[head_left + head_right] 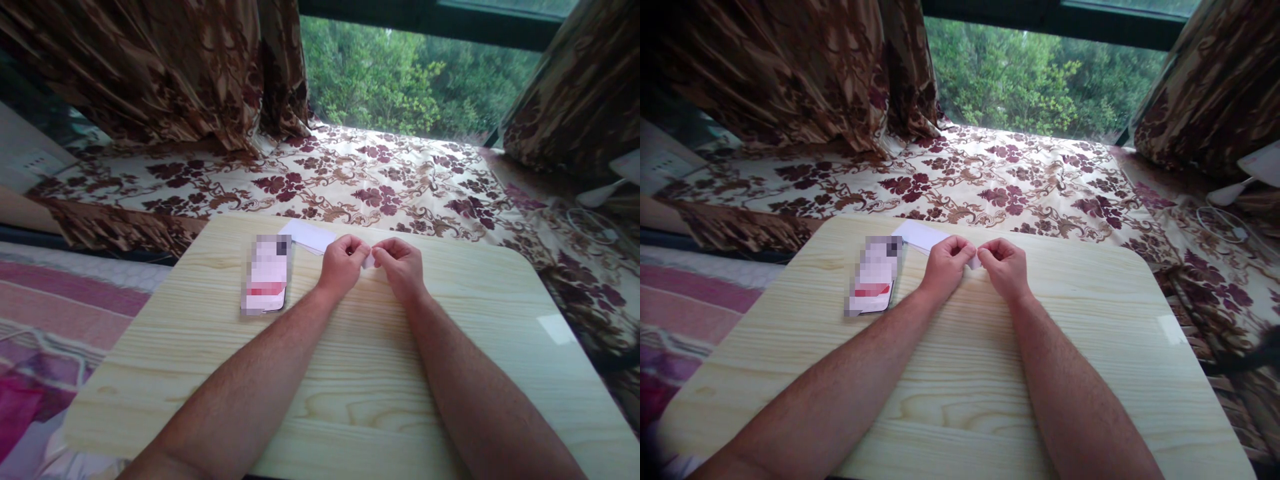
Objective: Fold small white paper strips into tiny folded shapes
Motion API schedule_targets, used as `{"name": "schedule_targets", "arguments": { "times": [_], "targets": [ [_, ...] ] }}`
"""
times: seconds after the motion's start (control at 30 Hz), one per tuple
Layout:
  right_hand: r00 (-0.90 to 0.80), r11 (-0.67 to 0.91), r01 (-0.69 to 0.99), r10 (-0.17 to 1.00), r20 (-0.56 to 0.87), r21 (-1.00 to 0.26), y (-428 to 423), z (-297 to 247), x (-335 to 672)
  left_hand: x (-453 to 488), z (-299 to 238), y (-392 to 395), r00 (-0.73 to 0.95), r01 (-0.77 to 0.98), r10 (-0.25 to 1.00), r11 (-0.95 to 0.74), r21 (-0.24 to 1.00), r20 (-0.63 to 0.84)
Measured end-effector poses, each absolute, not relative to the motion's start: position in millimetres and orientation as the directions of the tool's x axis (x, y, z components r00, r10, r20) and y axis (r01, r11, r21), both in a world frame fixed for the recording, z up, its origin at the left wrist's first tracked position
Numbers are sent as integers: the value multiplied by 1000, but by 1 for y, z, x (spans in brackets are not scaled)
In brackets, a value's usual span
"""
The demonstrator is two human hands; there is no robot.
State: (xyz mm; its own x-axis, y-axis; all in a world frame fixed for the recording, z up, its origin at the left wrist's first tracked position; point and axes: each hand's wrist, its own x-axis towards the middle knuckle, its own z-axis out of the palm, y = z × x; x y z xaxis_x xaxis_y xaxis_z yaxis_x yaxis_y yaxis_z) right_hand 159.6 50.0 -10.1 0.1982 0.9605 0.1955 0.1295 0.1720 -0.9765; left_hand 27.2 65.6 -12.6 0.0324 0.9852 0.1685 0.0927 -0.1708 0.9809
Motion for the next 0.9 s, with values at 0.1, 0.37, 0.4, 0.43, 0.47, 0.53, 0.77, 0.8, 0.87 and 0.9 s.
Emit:
{"name": "schedule_targets", "arguments": {
  "times": [0.1,0.37,0.4,0.43,0.47,0.53,0.77,0.8,0.87,0.9],
  "targets": [
    [200,176,116,960,197,-977,51,-12,160,27,-12,65,26,90,985,-174,981,172],
    [167,189,113,964,206,-975,51,-13,161,27,-13,64,53,93,976,-214,972,210],
    [163,188,117,965,206,-975,50,-13,161,27,-13,64,51,97,977,-213,972,209],
    [161,186,124,966,204,-975,51,-13,161,27,-13,64,50,101,977,-210,973,206],
    [161,182,133,966,203,-974,51,-12,161,27,-14,65,48,103,979,-204,973,200],
    [165,177,145,966,200,-973,51,-12,161,27,-14,66,43,100,982,-187,977,184],
    [159,182,141,966,204,-973,50,-13,161,27,-14,67,37,77,989,-144,987,141],
    [158,183,139,966,204,-973,50,-13,161,27,-14,67,39,77,989,-145,986,142],
    [156,186,137,966,206,-973,50,-13,161,27,-14,67,38,81,988,-153,985,150],
    [155,187,135,966,207,-973,50,-13,161,27,-14,67,36,85,987,-157,984,155]
  ]
}}
